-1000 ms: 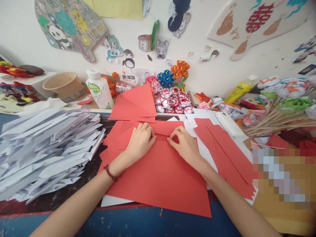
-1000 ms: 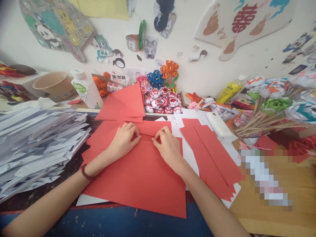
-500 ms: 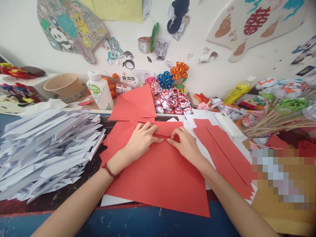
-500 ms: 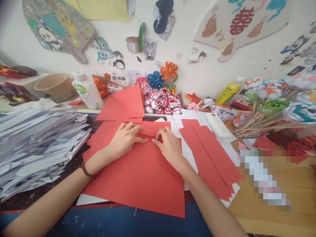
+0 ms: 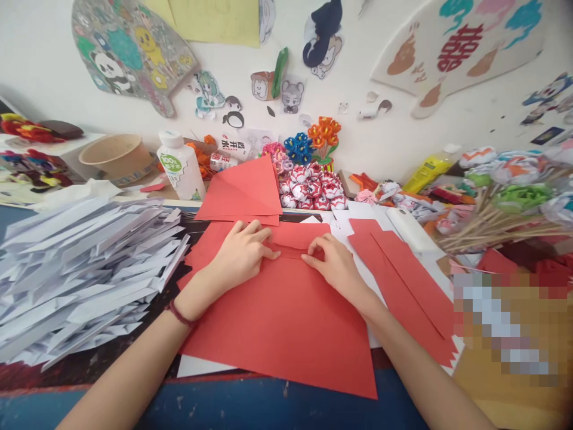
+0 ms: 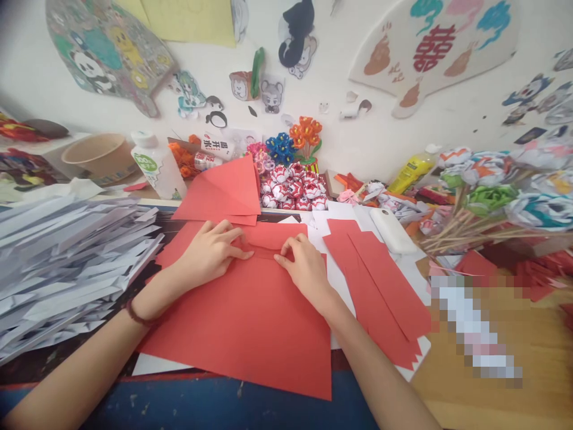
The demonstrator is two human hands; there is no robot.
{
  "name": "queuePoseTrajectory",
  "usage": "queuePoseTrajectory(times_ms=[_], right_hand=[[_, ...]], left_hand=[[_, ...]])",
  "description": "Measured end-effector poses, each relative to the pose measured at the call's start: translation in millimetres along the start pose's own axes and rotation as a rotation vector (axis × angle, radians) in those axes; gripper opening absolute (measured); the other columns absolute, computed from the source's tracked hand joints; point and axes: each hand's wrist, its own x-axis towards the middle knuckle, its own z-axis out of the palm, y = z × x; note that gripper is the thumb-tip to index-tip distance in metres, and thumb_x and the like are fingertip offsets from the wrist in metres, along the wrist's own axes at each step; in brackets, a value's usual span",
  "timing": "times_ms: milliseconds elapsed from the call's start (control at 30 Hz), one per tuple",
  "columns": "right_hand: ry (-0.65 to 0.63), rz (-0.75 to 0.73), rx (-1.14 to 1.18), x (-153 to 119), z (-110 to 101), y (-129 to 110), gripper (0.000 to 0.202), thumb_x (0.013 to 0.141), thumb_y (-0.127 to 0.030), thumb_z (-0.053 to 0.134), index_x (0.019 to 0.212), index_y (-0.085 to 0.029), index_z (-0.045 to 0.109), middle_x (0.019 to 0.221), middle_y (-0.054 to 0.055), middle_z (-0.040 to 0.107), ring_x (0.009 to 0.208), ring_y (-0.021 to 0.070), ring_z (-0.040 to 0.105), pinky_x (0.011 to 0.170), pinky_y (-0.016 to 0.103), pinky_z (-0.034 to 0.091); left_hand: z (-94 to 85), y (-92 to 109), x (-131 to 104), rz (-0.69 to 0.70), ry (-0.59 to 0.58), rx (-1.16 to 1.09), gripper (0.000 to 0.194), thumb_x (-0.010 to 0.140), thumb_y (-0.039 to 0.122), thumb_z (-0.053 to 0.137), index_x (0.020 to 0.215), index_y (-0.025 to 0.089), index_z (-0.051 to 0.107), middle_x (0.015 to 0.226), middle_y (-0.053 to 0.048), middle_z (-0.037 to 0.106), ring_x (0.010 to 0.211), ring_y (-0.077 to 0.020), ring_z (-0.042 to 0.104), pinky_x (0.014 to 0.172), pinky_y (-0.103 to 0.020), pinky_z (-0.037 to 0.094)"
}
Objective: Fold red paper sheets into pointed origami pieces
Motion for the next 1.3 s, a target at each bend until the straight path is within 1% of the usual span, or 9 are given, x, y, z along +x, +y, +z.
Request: queuePoseTrajectory(times_ms=[133,233,367,467,600,800,967,1167,1300], right_hand=[[0.010,0.008,-0.008,0,1,0,0.014,0.082,-0.031,0.068,0.077,-0.021,0.060,0.087,0.001,0.058,0.073,0.0158,0.056,0.062,0.027,0.035],[0.016,0.000,0.035,-1,-2,1,0.012,0.080,-0.028,0.069,0.076,-0.021,0.061,0.086,0.001,0.059,0.073,0.0159,0.056,0.062,0.028,0.037],[0.028,0.006,0.191,-2,-7,2,0.011,0.081,-0.028,0.068,0.077,-0.021,0.061,0.082,0.000,0.063,0.071,0.0159,0.057,0.065,0.029,0.042],[0.101,0.010,0.234,-1,-4,-1,0.010,0.084,-0.030,0.065,0.082,-0.021,0.061,0.083,0.001,0.064,0.069,0.0158,0.058,0.065,0.029,0.044],[0.127,-0.043,0.144,3,6,-5,0.007,0.085,-0.028,0.065,0.087,-0.022,0.064,0.087,0.002,0.062,0.074,0.0171,0.059,0.066,0.029,0.044],[0.087,-0.077,0.101,6,10,-2,0.000,0.085,-0.023,0.064,0.085,-0.023,0.064,0.088,0.001,0.061,0.078,0.0165,0.061,0.070,0.029,0.045],[0.064,-0.077,0.123,7,9,-1,0.001,0.084,-0.023,0.064,0.083,-0.024,0.065,0.089,0.000,0.061,0.080,0.0165,0.061,0.071,0.029,0.045],[0.041,-0.117,0.174,6,11,-4,0.006,0.084,-0.028,0.068,0.087,-0.024,0.066,0.092,0.001,0.062,0.079,0.0166,0.061,0.068,0.029,0.045],[0.037,-0.171,0.196,6,13,-4,0.006,0.083,-0.017,0.067,0.082,-0.022,0.064,0.088,0.001,0.062,0.078,0.0166,0.060,0.067,0.028,0.045]], left_hand=[[-2.2,-3,0,0.002,0.010,0.008,0.031,0.078,0.005,0.053,0.083,0.027,0.074,0.096,-0.004,0.066,0.091,-0.0236,0.047,0.070,-0.038,0.027],[-2.1,-4,0,-0.047,0.073,0.022,0.028,0.080,0.006,0.052,0.073,0.024,0.072,0.098,-0.004,0.067,0.090,-0.0238,0.047,0.069,-0.038,0.027],[3.6,3,3,-0.097,0.168,0.012,0.030,0.086,0.010,0.049,0.102,0.025,0.070,0.112,-0.005,0.065,0.097,-0.0245,0.048,0.074,-0.039,0.031],[9.1,10,6,-0.019,0.128,0.037,0.030,0.092,0.017,0.047,0.115,0.024,0.065,0.118,-0.006,0.063,0.100,-0.0244,0.049,0.078,-0.040,0.032],[13.5,15,7,0.050,0.071,0.047,0.027,0.097,0.024,0.043,0.110,0.023,0.066,0.112,-0.006,0.064,0.097,-0.0234,0.050,0.080,-0.039,0.032],[21.1,17,10,-0.117,0.091,-0.120,0.025,0.098,0.031,0.045,0.096,0.023,0.068,0.105,-0.004,0.066,0.097,-0.0216,0.051,0.078,-0.036,0.032],[25.2,19,14,-0.239,0.082,-0.181,0.013,0.091,0.031,0.058,0.099,0.020,0.061,0.105,-0.005,0.063,0.102,-0.0240,0.049,0.078,-0.036,0.033],[23.3,18,15,-0.251,0.068,-0.205,0.009,0.089,0.027,0.060,0.094,0.020,0.057,0.102,-0.004,0.063,0.099,-0.0229,0.050,0.077,-0.036,0.031],[23.8,16,14,-0.236,0.051,-0.278,0.019,0.088,0.040,0.062,0.095,0.022,0.059,0.101,-0.002,0.064,0.097,-0.0223,0.051,0.077,-0.035,0.030]])
